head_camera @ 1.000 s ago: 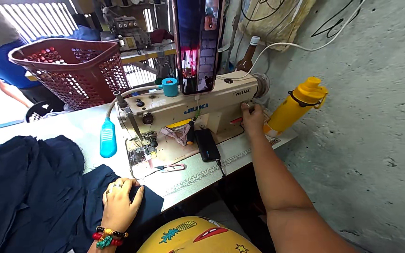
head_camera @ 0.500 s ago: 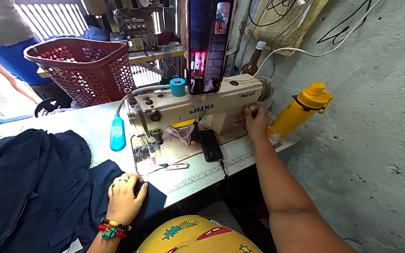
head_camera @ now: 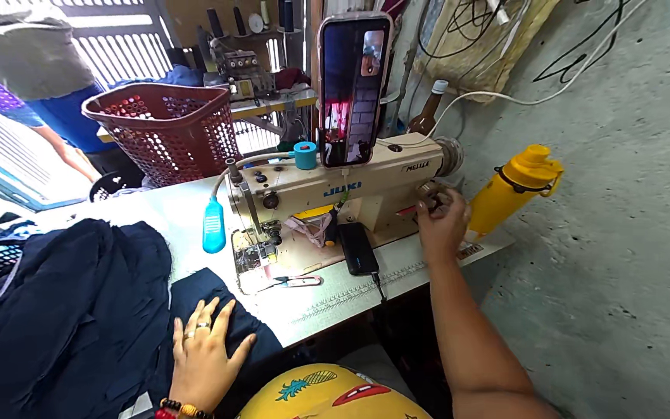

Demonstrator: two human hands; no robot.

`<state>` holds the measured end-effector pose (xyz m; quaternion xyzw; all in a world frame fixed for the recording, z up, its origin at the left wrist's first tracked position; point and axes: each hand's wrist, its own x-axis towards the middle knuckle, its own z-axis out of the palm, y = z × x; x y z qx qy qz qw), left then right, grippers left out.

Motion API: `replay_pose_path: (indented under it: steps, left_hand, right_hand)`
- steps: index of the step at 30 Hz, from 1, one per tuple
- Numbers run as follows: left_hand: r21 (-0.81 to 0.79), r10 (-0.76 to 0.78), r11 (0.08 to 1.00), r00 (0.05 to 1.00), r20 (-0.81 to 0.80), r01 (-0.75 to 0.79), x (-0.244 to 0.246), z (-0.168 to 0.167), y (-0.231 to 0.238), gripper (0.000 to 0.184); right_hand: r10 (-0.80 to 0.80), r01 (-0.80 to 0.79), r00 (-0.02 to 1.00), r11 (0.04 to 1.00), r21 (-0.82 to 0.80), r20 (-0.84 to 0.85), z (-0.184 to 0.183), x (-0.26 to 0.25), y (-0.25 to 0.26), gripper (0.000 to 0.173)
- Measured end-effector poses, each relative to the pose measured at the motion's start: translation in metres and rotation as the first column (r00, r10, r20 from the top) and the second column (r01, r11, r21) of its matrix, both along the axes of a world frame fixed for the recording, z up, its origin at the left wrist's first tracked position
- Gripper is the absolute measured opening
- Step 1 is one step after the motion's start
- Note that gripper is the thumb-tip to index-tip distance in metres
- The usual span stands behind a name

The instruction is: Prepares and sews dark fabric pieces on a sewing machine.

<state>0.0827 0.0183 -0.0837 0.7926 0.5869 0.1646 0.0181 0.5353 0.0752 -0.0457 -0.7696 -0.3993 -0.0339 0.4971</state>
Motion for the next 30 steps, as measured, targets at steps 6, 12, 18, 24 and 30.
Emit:
replay_pose_path:
  steps: [6, 12, 18, 24, 30]
  left_hand:
    - [-0.023, 0.009, 1.000, 0.997, 0.071, -0.008, -0.011, -0.012, 0.006, 0.043]
    - [0.283, -0.069, 0.959, 0.970, 0.233, 0.001, -0.007, 0.017, 0.031, 0.039]
    - [0.466, -0.082, 0.878, 0.926, 0.369, -0.108, -0.010, 0.104, 0.081, 0.039]
    - [0.485, 0.048, 0.845, 0.935, 0.352, -0.226, -0.018, 0.163, 0.178, 0.044]
    - [-0.177, 0.355, 0.934, 0.855, 0.378, -0.309, -0.016, 0.156, 0.168, 0.069]
  right_hand:
    - [0.641, -0.622, 0.746, 0.768, -0.154, 0.181, -0.022, -0.106, -0.031, 0.029]
    - [0.891, -0.747, 0.449, 0.331, -0.577, -0.070, -0.032, -0.171, -0.011, 0.048]
    - [0.769, -0.663, 0.449, 0.628, -0.408, 0.455, -0.064, -0.169, -0.019, 0.024]
    - [0.648, -0.532, 0.626, 0.762, -0.370, 0.435, -0.065, -0.164, -0.018, 0.021]
    - [0.590, -0.463, 0.695, 0.804, -0.372, 0.411, -0.065, -0.164, -0.017, 0.026]
